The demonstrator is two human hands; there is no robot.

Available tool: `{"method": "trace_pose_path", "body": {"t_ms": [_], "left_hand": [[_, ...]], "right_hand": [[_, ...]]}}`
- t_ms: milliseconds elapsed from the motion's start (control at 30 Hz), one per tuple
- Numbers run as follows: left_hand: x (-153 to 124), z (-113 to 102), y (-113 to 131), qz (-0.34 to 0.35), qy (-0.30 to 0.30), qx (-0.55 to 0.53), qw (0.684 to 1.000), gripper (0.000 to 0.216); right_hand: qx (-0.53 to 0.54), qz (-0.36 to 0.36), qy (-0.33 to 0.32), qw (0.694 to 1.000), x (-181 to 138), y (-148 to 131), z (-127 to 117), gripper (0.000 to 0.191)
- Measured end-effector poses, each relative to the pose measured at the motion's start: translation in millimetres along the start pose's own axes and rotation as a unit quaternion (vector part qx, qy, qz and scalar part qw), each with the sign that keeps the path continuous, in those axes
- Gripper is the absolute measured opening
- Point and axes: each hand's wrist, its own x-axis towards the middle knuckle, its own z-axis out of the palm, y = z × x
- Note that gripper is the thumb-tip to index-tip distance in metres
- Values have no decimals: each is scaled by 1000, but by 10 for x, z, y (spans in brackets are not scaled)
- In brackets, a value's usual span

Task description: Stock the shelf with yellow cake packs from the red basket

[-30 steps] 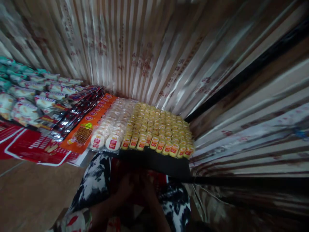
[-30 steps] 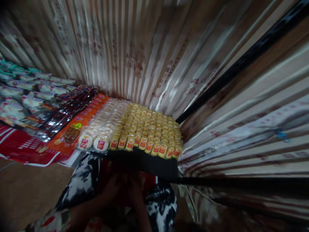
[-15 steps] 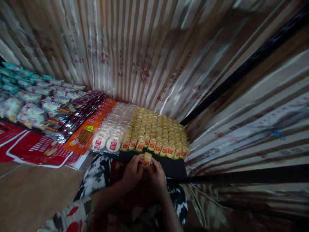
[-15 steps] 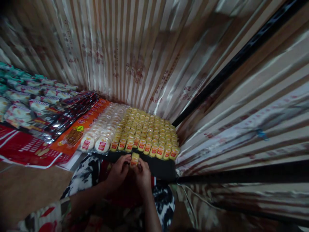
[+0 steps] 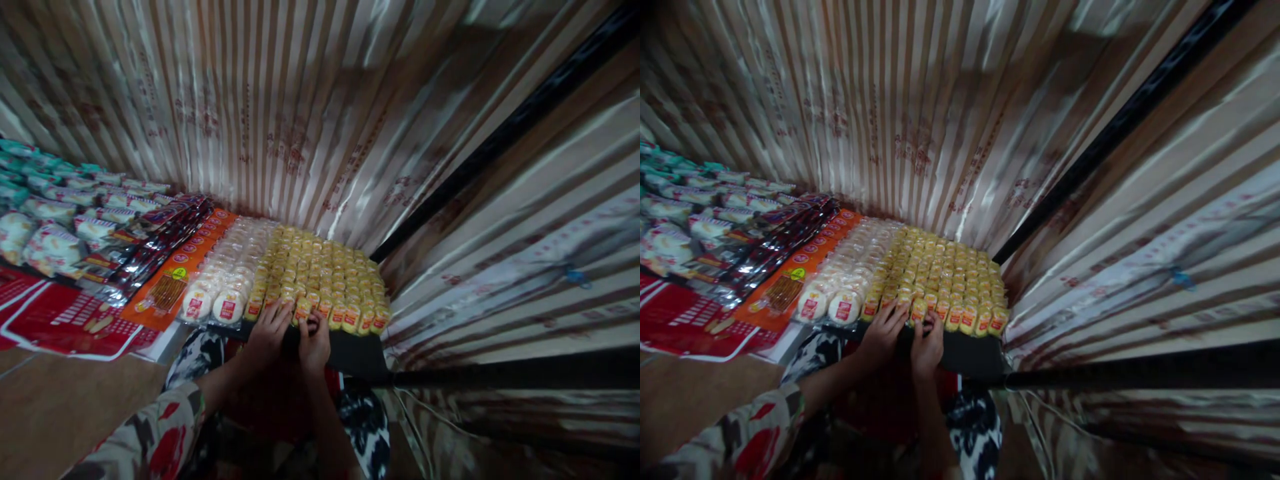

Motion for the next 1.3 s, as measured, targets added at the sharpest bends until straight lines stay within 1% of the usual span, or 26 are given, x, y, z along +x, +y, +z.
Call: {"method": "trace_pose_path", "body": {"t_ms": [133,267,333,467,533,667,767,967,1133,1233,1300], "left_hand": [[-13,-6,-61,7,-18,27,999,50],[-28,15,-83,23,-16,29,999,50],[-37,38,-92,30,-6,31,999,49],[-59,91,-110,52,39,42,997,46],[-71,118,-118,64,59,49,995,46],[-94,166,-130,79,93,62,991,49],[-99,186,-133,86,102,71,989,50],[-104,223,-150,88,99,84,988,47],[-121,268,-169,85,85,88,989,47],[-117,258,-161,84,79,91,989,46],[-111,239,-150,87,87,88,989,46]], "right_hand": [[-6,15,6,1000,30,5,67,36],[-38,-24,25,999,11,44,125,34],[-39,-43,35,998,-9,56,146,35],[-22,-58,48,997,-35,94,181,35],[-23,-85,52,995,-32,128,199,33],[-36,-169,70,982,-8,222,245,34],[-38,-202,85,975,-1,292,280,35],[-52,-208,74,974,-23,316,290,36],[-40,-244,52,968,-10,327,301,33],[-49,-250,49,966,-3,340,310,33],[-53,-254,48,965,-5,333,307,33]]}}
